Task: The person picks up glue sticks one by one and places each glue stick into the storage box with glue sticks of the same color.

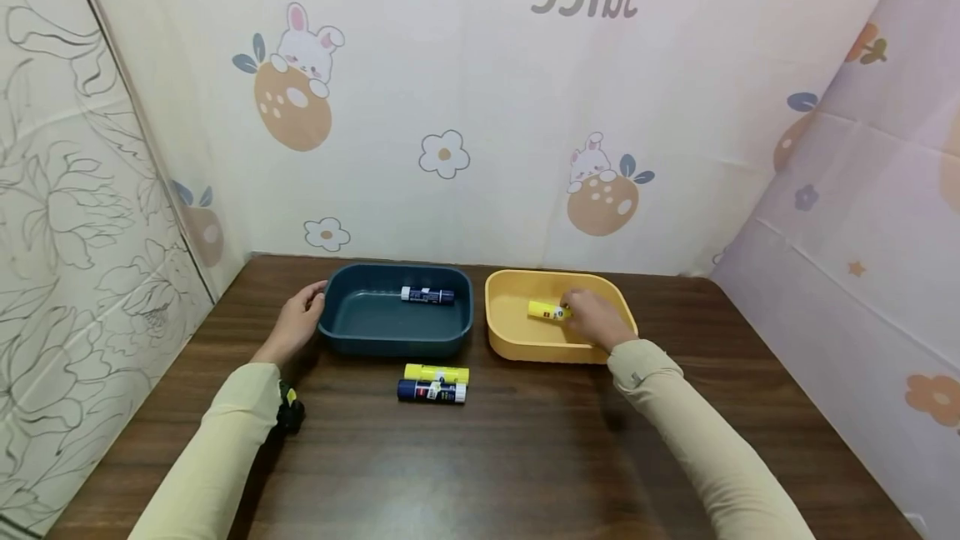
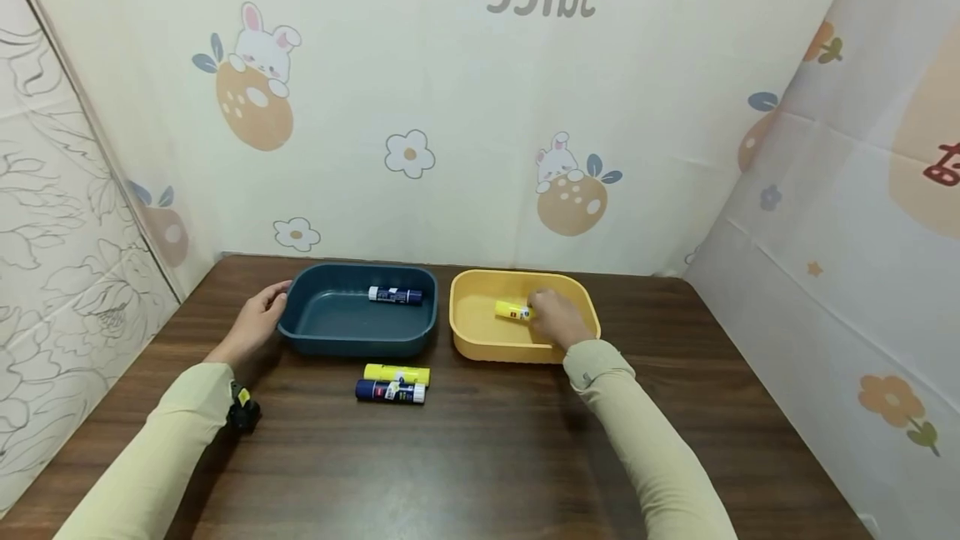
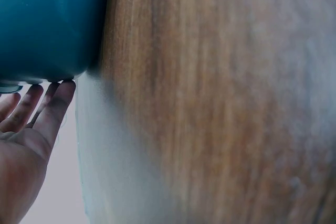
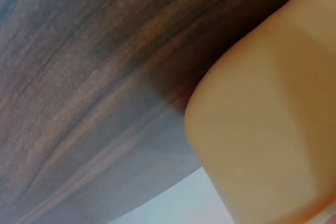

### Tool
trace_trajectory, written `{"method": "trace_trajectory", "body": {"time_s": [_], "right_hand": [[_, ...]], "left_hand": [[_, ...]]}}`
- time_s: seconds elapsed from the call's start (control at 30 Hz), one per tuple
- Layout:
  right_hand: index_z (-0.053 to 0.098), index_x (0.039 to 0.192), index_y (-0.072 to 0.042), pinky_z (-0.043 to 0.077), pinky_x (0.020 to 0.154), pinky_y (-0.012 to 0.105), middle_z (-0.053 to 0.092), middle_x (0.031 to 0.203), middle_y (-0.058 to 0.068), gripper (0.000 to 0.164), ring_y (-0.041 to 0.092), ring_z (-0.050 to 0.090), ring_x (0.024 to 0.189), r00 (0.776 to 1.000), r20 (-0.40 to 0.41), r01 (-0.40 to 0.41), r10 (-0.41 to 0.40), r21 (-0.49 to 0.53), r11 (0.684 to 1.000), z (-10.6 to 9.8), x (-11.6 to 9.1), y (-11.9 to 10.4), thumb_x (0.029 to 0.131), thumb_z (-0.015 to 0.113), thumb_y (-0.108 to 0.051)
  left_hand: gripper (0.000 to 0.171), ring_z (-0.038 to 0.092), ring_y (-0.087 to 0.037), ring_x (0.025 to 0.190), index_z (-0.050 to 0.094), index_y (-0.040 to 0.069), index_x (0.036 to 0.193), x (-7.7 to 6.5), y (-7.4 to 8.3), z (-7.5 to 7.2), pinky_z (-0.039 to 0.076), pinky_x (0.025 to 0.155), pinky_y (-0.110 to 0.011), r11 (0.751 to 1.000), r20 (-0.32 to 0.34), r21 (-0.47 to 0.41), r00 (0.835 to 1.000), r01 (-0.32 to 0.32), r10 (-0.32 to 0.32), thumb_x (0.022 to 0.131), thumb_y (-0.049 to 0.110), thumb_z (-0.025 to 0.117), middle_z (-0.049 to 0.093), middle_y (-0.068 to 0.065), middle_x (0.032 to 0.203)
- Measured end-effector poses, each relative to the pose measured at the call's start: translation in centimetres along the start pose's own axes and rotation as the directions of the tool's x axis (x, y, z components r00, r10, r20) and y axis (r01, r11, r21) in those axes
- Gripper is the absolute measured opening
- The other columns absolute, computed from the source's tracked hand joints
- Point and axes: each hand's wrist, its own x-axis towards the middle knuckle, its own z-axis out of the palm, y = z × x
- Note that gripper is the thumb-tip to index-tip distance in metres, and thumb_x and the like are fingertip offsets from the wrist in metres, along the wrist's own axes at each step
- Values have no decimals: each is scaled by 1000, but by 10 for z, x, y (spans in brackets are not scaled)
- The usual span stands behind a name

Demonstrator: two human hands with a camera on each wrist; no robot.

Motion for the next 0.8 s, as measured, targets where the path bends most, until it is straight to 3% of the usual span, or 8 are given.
{"method": "trace_trajectory", "body": {"time_s": [0.57,0.8], "right_hand": [[67,103,4,51,73,40,65,96,14,24,26,61,84,996,76,-50,49,19,999,5,-1,5,80,71,-4],[63,109,8,51,73,42,62,96,15,33,27,61,83,995,85,-62,61,8,998,2,-1,3,80,71,-6]], "left_hand": [[49,33,-42,132,29,-7,145,1,5,2,29,105,-55,1000,2,-5,1000,6,-6,106,22,28,33,-30,145],[49,33,-42,132,29,-7,145,1,4,2,29,105,-55,1000,1,4,1000,4,-4,106,22,28,33,-30,145]]}}
